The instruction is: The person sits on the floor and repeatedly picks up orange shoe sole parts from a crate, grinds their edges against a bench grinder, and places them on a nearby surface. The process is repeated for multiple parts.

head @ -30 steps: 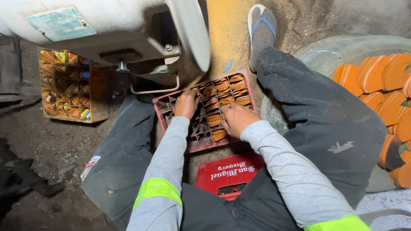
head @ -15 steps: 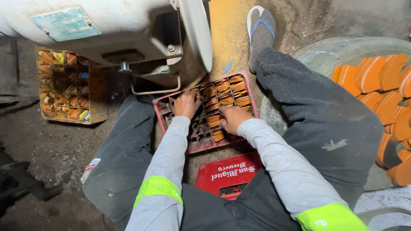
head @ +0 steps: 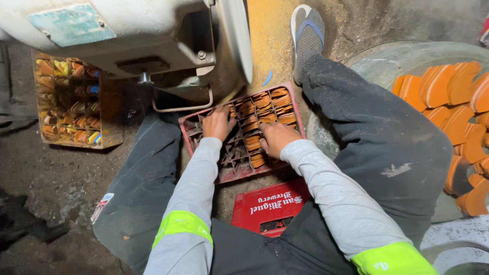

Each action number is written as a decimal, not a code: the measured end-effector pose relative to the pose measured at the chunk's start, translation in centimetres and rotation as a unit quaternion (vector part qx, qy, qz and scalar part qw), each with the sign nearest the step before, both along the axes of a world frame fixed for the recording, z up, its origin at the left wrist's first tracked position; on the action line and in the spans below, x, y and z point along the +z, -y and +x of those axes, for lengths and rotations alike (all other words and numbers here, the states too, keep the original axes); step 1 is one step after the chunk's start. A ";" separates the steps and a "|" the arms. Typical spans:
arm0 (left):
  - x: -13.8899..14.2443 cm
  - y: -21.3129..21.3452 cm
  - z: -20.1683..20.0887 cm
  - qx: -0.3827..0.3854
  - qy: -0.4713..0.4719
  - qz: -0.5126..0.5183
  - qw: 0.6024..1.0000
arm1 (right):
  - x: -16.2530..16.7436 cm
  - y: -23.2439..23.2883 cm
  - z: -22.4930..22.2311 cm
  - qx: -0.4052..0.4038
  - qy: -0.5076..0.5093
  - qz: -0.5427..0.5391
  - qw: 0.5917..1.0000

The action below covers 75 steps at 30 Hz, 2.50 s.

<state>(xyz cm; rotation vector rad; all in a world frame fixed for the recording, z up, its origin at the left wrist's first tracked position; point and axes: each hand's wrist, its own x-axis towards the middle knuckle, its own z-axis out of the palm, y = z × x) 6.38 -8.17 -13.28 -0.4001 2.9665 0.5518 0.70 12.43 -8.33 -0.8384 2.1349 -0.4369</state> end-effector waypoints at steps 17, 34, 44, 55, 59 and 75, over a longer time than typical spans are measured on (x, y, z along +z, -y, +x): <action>-0.7 0.0 0.4 -0.083 -0.031 -0.021 0.996 | 0.6 0.3 0.0 0.004 -0.004 0.003 1.000; 0.6 0.8 -0.1 -0.114 0.013 -0.065 0.991 | 0.5 -0.1 0.0 -0.005 0.001 0.000 1.000; 1.5 0.3 -0.6 -0.163 -0.004 -0.051 0.985 | -0.3 -0.8 -0.2 -0.015 -0.007 -0.047 0.999; 6.3 -0.7 2.6 0.047 -0.038 0.143 0.988 | 2.3 -0.7 1.1 -0.016 -0.239 -0.321 0.916; 6.7 0.0 4.6 0.235 -0.006 0.532 0.814 | 3.5 -0.5 1.8 0.016 -0.127 -0.329 0.935; 9.6 -5.7 8.1 0.341 -0.177 0.726 0.571 | 4.1 -0.9 2.9 -0.043 0.206 -0.331 0.920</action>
